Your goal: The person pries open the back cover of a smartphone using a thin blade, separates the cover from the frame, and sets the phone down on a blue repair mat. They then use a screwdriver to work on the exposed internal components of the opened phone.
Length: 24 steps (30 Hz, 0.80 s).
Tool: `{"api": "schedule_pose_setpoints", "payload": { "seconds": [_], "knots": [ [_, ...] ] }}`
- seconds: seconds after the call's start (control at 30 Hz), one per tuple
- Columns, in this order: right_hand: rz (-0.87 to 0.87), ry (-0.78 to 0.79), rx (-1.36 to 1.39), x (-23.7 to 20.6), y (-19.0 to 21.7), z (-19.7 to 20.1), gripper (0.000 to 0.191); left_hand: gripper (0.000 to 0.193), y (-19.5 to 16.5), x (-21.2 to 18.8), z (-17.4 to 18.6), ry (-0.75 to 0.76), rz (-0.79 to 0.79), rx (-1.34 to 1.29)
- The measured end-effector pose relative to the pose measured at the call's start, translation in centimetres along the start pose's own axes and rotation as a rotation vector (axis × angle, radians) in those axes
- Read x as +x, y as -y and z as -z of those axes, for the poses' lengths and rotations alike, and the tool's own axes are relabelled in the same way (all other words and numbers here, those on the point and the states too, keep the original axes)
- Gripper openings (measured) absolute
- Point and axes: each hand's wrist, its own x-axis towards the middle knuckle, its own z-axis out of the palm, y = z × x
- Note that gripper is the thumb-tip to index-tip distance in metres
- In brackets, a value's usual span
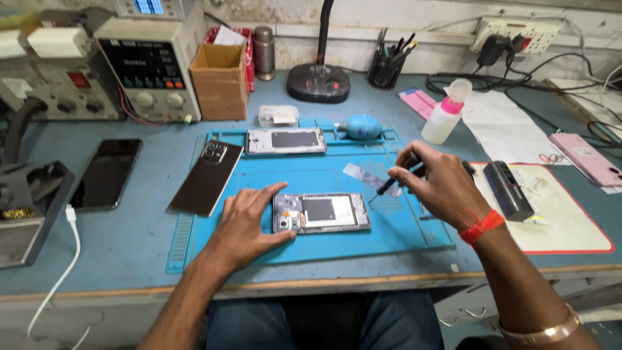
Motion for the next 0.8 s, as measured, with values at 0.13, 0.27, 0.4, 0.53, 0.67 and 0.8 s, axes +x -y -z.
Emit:
{"api": "schedule_pose_setpoints", "payload": {
  "seconds": [0.13, 0.27, 0.4, 0.53, 0.67, 0.8],
  "knots": [
    [-0.012, 0.007, 0.064, -0.2, 0.2, -0.3, 0.029, 0.095, -0.1, 0.0, 0.2, 0.02, 0.018, -0.057],
    [0.076, -0.113, 0.059, -0.4, 0.1, -0.5, 0.032, 0.098, -0.2, 0.3, 0.2, 0.019, 0.023, -0.064],
    [0.057, -0.019, 0.033, -0.2, 0.2, -0.7, 0.037, 0.098, -0.1, 0.2, 0.3, 0.048, 0.072, -0.099],
    [0.05, 0.005, 0.025, -0.3, 0.9, -0.8, 0.04, 0.102, -0.2, 0.5, 0.6, 0.026, 0.048, -0.115],
    [0.095, -0.099, 0.112, -0.7, 2.1, -1.1, 0.042, 0.107, -0.4, 0.1, 0.6, 0.076, 0.119, -0.153],
    [0.157, -0.067, 0.18, -0.8, 3.4, -1.5, 0.045, 0.105, -0.1, 0.2, 0.8, 0.073, 0.063, -0.197]
  ]
}}
